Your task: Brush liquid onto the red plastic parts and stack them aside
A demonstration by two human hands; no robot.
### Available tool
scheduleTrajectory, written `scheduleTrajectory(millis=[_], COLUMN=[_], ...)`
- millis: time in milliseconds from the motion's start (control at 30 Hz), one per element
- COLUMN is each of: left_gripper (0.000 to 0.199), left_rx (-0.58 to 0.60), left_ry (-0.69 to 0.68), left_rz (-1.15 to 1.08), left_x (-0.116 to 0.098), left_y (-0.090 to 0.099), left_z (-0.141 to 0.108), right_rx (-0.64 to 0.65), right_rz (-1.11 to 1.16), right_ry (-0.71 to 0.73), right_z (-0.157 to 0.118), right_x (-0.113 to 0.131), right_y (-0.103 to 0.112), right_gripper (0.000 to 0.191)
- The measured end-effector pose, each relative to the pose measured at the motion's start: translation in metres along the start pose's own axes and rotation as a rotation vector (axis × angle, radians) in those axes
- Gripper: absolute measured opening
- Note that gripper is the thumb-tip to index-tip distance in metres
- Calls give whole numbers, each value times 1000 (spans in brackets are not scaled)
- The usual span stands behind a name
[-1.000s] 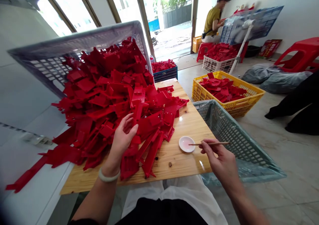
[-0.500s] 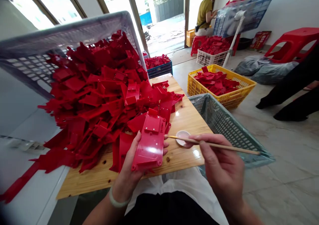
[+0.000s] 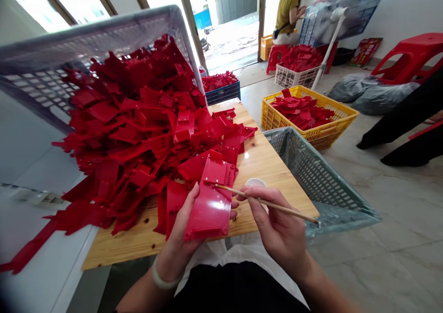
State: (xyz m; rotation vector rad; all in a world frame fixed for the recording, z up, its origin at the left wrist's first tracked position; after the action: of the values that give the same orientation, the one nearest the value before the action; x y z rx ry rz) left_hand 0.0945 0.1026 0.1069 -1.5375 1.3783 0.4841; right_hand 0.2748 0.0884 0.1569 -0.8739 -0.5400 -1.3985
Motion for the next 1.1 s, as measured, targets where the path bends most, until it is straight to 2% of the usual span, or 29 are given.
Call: scheduleTrajectory(millis=[200,400,600,800,933,1100], left_gripper=[69,65,72,68,68,65], left_rx=[54,-29,7,-103,-202,-252], left_ry=[-17,-10,-9,-80,-140,-171], left_rz=[-71,-153,-101,-17,71,86], left_x=[-5,-1,0,-4,-3,-1], left_y=[-7,-2,-4,-1,3,3], left_z=[0,0,0,-1,-1,-2], right_rx=[27,114,69,73,131,113], right_rz=[2,60,35,-27,-124,-217], right_ry=[37,50,83,135,211,220], right_z=[2,1,3,1,-2,-4], right_x=[1,6,9,14,19,18], right_y=[-2,-7,-4,-1,-4,-4], right_gripper=[25,35,35,37,41,34])
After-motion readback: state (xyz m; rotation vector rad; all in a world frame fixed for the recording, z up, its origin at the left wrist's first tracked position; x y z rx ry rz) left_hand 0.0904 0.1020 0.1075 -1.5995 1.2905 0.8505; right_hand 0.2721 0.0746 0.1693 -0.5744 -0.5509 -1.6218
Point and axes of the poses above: each hand's wrist, its own z-axis towards the middle knuckle, its own y-axis out of the back of the hand, x = y × z, the point moved 7 cm from there along z, towards the middle knuckle, and after that the axes turned 15 degrees about z, right-handed, at the moved point
